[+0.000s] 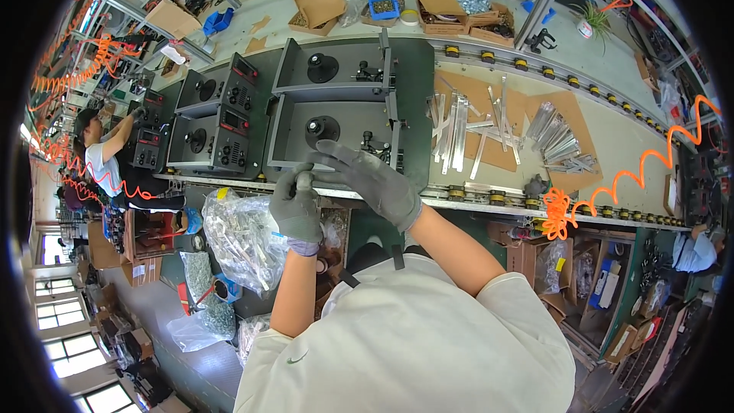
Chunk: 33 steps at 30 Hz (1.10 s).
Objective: Assembling the internal components and wiring of an industrial inverter or power supply unit on a production line.
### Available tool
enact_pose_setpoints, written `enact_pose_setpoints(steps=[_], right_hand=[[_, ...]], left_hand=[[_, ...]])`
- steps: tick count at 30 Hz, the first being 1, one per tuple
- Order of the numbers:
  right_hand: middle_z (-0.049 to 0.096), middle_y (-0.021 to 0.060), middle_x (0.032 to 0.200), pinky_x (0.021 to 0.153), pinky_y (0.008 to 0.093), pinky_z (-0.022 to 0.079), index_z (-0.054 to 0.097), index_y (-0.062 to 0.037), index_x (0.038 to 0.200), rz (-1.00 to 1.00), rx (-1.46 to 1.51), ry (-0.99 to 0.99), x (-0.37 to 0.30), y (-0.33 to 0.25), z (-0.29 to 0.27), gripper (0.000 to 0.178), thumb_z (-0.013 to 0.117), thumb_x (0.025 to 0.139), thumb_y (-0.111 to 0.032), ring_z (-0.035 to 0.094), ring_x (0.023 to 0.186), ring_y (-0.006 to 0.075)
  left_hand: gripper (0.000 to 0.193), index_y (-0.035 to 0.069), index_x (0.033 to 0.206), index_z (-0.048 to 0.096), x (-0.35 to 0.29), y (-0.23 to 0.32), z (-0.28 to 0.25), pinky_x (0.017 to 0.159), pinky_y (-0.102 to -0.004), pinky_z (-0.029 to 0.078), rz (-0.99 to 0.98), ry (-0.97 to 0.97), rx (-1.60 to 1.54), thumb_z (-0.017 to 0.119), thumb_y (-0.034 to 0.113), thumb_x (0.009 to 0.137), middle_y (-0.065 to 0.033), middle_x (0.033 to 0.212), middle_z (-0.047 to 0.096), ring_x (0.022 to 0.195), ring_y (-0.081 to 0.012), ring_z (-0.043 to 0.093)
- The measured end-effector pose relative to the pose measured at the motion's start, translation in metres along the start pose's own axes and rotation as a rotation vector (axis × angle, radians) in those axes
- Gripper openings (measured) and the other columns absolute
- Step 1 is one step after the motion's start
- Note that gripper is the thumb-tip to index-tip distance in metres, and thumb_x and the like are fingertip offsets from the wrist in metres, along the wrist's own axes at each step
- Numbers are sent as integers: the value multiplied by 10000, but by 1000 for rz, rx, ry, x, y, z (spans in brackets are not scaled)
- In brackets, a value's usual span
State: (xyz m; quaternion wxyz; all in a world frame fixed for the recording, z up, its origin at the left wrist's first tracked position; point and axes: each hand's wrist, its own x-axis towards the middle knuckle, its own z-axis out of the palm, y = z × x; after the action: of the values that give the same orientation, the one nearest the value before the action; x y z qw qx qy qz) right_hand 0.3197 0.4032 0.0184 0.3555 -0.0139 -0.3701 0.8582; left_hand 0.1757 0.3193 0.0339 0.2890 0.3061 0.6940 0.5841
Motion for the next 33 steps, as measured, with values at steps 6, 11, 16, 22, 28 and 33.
enact_pose_setpoints(steps=[6,11,16,22,28,33], right_hand=[[395,181,1570,1222,460,247,359,8,1542,51,125,-30,20,-19,-21,743,443,1010,-504,391,1434,303],[362,170,1601,1207,436,258,334,-44,1574,-6,84,12,31,-10,-31,743,447,1005,-508,395,1425,291],[322,164,1617,1191,495,261,296,-176,1597,17,153,110,51,-20,-36,795,472,957,-613,410,1402,344],[379,122,1567,1175,499,273,299,-187,1583,-141,305,220,87,-34,-42,765,474,968,-608,403,1404,338],[409,122,1526,1160,534,316,329,-155,1561,-188,480,339,123,-15,-45,770,470,968,-626,400,1401,357],[388,129,1538,1164,563,334,378,-139,1523,-161,431,379,134,-7,-43,747,458,965,-630,401,1398,355]], left_hand=[[391,-11,1297,562,34,-9,30,854,-273,497,183,-277,-393,685,153,965,-61,1010,651,903,-119,600],[511,-12,1351,507,48,-33,56,958,-326,492,-171,-377,-305,731,176,932,-77,1094,598,1002,-151,593],[721,-28,1492,344,84,-34,64,955,-322,497,5,-436,-290,736,120,905,-87,1113,590,1010,-162,601],[952,28,1612,51,130,-34,56,1065,-361,408,37,-226,-266,668,369,973,-144,1315,523,1200,-224,536],[851,41,1591,185,132,-53,78,1159,-406,339,-219,-664,-743,573,504,992,-135,1554,383,1417,-260,397],[722,11,1530,325,96,-41,98,1135,-406,389,-570,-639,-967,552,439,994,-146,1509,435,1377,-254,453]])
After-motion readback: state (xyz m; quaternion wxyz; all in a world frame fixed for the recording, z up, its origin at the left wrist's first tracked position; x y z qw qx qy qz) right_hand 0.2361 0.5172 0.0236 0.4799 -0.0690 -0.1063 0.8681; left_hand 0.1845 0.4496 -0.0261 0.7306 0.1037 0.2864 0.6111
